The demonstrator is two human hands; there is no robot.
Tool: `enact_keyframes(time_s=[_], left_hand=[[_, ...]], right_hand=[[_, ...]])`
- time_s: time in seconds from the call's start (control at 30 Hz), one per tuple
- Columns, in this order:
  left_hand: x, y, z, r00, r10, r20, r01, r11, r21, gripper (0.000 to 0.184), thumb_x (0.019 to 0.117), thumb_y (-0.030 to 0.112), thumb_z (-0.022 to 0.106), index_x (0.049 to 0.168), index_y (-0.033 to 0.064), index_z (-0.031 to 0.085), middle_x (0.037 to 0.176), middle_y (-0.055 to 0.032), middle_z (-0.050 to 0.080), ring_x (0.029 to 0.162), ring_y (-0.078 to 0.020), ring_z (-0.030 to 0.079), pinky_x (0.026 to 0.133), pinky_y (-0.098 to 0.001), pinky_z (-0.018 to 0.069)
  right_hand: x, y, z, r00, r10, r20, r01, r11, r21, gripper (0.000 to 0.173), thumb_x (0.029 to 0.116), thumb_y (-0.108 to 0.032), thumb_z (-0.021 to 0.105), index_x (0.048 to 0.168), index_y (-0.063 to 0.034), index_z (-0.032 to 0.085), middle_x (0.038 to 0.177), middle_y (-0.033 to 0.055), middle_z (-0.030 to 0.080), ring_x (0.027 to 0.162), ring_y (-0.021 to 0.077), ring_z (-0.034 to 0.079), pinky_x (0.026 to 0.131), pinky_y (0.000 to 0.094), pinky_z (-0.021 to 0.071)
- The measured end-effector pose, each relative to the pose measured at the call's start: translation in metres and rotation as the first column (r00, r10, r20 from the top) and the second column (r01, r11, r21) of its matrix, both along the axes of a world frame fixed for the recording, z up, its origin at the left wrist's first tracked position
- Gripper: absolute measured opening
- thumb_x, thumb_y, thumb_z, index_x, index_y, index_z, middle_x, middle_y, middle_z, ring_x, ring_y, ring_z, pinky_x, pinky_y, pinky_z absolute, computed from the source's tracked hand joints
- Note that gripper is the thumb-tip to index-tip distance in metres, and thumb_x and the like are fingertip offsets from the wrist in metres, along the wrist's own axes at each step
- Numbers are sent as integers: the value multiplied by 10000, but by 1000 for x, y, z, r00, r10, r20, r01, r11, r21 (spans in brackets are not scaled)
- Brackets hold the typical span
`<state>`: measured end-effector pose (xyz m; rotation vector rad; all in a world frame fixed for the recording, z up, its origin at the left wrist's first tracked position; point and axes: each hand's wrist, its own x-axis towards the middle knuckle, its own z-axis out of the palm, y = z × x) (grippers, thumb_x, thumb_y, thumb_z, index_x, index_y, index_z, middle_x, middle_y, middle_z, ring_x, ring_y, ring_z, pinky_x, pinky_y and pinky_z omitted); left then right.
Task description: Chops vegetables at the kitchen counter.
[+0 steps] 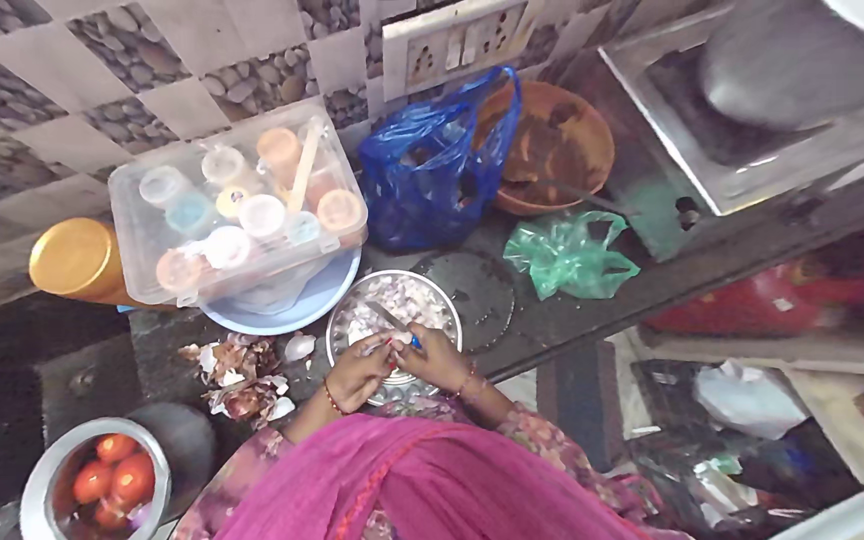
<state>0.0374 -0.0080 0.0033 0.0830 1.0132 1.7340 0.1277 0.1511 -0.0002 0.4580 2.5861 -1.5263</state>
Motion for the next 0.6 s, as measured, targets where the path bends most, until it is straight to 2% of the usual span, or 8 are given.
enact_keyframes(time_s=[0.17,0.3,0.37,0.5,0.6], left_hand=[[-1,0,-6,1000,-20,-11,20,999,37,211,840,1,622,1020,94,681,838,46,692,731,-17,643,699,-185,543],[-1,1,-6,999,-16,-41,15,1000,-10,151,911,39,570,993,117,670,800,70,676,673,6,613,647,-163,523],[-1,2,-5,999,-10,-45,8,999,-40,155,925,31,542,1001,110,652,796,67,669,666,5,606,642,-164,521],[-1,4,-3,999,0,-37,-2,997,-75,174,925,-1,509,999,103,627,799,68,666,673,6,608,645,-165,522],[-1,4,-2,1000,22,-15,-23,997,-72,202,907,-36,517,1054,82,589,828,48,672,706,-20,635,674,-190,548]], right_hand=[[1,-4,-2,1000,-21,-18,21,1000,22,488,1022,-426,498,956,33,649,709,103,602,667,218,603,634,429,498],[2,-8,-1,999,-46,-27,48,997,61,480,1032,-395,493,937,43,665,710,118,619,670,230,620,648,437,505],[2,-10,-2,998,-62,-30,64,994,92,487,1034,-394,483,885,36,656,699,125,619,673,250,631,644,456,508],[2,-11,-2,998,-61,5,60,993,106,509,1044,-404,462,874,35,657,720,146,632,705,281,650,669,487,514],[1,-11,0,996,-88,-6,88,991,105,495,1021,-418,509,874,31,655,710,126,621,683,253,632,654,458,509]])
